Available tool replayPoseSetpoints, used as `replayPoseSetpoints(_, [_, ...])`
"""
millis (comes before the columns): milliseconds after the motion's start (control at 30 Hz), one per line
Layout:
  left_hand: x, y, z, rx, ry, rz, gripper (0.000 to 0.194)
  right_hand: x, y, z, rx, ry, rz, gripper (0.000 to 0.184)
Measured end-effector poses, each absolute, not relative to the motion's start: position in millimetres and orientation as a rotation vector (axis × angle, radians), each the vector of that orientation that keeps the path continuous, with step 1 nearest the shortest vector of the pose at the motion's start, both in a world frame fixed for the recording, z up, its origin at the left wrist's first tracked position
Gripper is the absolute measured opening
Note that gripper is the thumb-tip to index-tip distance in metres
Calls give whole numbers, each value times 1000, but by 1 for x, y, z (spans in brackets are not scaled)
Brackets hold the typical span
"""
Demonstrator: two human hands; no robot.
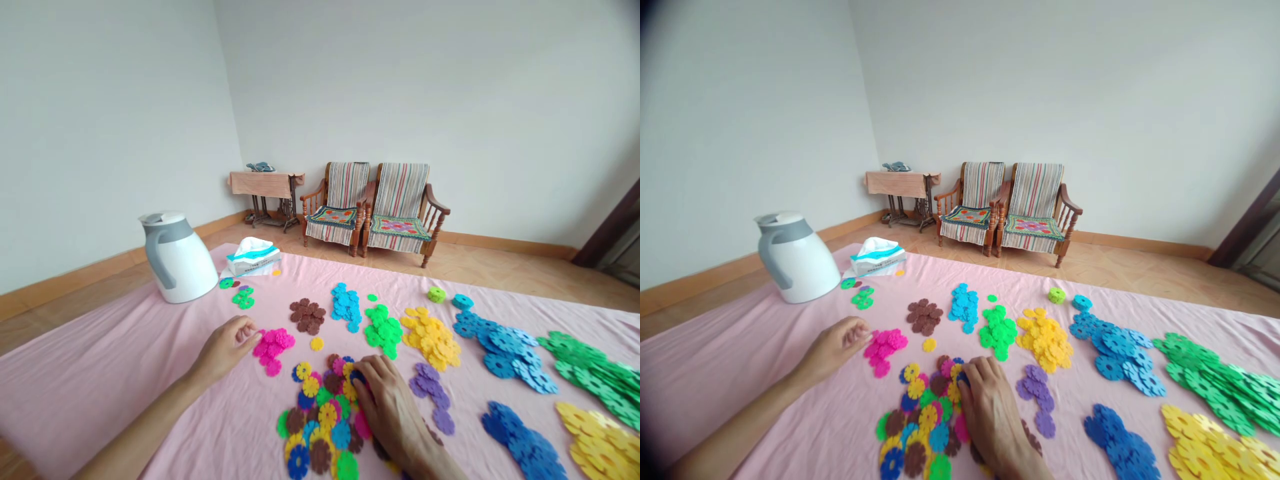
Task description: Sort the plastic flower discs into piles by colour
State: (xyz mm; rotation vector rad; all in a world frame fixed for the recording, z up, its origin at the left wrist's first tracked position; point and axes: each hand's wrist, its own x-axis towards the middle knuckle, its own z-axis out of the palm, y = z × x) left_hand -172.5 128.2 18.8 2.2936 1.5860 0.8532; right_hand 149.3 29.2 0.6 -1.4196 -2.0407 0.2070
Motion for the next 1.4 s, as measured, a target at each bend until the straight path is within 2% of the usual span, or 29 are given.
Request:
replayPoseSetpoints(167, [-159, 119, 29, 2746, 1239, 566, 63, 150, 28, 2, -1443, -2039, 227, 17])
replayPoseSetpoints(233, [-153, 119, 27, 2803, 1139, 456, 69, 150, 28, 2, -1446, -2045, 225, 18])
replayPoseSetpoints(300, [-148, 121, 22, 2816, 1077, 436, 67, 151, 28, 1, -1446, -2049, 213, 18])
replayPoseSetpoints(467, [-144, 126, 11, 2787, 1067, 544, 39, 150, 27, 2, -1419, -2048, 177, 19])
replayPoseSetpoints(667, [-114, 120, 27, 2753, 1007, 722, 29, 152, 27, 2, -1413, -1980, 162, 18])
replayPoseSetpoints(933, [-43, 116, 38, 2671, 695, 475, 38, 160, 30, -3, -1451, -1880, 155, 19])
replayPoseSetpoints(1133, [-34, 123, 38, 2693, 573, 437, 24, 159, 31, -4, -1478, -1882, 153, 20])
replayPoseSetpoints(1267, [-40, 126, 40, 2715, 685, 533, 16, 159, 32, -5, -1469, -1893, 162, 22])
replayPoseSetpoints(1400, [-54, 145, 45, 2642, 919, 690, 18, 160, 31, -4, -1480, -1895, 183, 20])
